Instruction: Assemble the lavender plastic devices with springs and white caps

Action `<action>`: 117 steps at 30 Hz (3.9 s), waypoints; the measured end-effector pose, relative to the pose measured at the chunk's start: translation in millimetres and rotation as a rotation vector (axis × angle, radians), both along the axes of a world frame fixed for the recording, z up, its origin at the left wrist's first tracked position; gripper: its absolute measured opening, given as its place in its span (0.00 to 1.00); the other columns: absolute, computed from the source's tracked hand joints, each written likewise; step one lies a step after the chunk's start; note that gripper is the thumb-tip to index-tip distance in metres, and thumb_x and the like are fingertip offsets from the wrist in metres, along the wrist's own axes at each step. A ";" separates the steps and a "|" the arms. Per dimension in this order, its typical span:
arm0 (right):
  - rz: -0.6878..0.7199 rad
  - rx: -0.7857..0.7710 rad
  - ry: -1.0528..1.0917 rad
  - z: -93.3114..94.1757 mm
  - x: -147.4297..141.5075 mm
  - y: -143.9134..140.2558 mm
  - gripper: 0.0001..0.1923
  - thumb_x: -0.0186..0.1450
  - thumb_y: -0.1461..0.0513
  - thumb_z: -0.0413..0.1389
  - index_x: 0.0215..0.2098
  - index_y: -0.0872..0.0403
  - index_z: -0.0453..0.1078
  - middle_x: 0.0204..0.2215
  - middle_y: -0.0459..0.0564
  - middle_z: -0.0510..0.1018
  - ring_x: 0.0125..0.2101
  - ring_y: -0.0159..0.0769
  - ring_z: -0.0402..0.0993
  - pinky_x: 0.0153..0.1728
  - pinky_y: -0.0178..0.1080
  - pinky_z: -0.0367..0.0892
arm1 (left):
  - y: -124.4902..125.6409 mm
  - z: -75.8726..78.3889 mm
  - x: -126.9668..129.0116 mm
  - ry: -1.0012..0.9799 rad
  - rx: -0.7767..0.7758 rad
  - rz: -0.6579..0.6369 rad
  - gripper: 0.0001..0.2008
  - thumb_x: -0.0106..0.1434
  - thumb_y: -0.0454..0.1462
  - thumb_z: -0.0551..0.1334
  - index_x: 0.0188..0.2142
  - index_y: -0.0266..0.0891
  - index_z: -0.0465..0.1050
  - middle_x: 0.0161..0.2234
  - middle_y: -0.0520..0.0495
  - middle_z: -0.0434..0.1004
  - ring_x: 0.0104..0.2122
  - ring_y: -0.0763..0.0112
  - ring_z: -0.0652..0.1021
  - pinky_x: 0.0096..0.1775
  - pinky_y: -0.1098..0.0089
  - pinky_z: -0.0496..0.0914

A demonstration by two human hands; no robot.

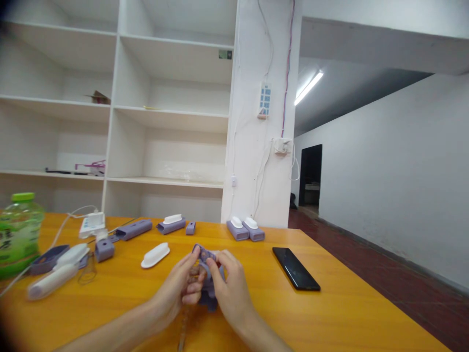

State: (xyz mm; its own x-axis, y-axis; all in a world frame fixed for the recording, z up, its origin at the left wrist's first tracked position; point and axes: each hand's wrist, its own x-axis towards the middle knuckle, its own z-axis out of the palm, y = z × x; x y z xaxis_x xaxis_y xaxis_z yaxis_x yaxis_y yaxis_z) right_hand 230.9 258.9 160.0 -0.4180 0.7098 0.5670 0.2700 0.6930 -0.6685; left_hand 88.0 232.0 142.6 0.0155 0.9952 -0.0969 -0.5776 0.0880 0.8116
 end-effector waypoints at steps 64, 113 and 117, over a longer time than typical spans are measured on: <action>0.086 -0.182 0.026 2.5 2.7 -3.3 0.18 0.64 0.53 0.63 0.46 0.49 0.64 0.35 0.43 0.80 0.18 0.25 0.65 0.20 0.29 0.58 | -9.3 -3.5 -37.4 0.833 0.473 0.234 0.20 0.69 0.46 0.58 0.51 0.35 0.76 0.32 0.46 0.79 0.23 0.73 0.72 0.24 0.76 0.67; 0.158 -0.389 0.192 -0.8 -6.6 -8.3 0.18 0.66 0.49 0.60 0.34 0.55 0.70 0.25 0.47 0.78 0.21 0.30 0.72 0.19 0.29 0.62 | -26.4 -19.6 -21.3 0.971 0.649 0.211 0.21 0.74 0.39 0.50 0.63 0.42 0.66 0.40 0.44 0.78 0.35 0.68 0.76 0.44 0.67 0.71; 0.134 -0.362 0.201 -2.9 -7.3 -8.5 0.18 0.65 0.49 0.60 0.32 0.55 0.68 0.24 0.46 0.77 0.22 0.31 0.73 0.20 0.29 0.63 | -26.1 -19.5 -19.3 0.941 0.665 0.201 0.21 0.74 0.39 0.50 0.63 0.41 0.66 0.39 0.44 0.78 0.34 0.69 0.75 0.41 0.68 0.71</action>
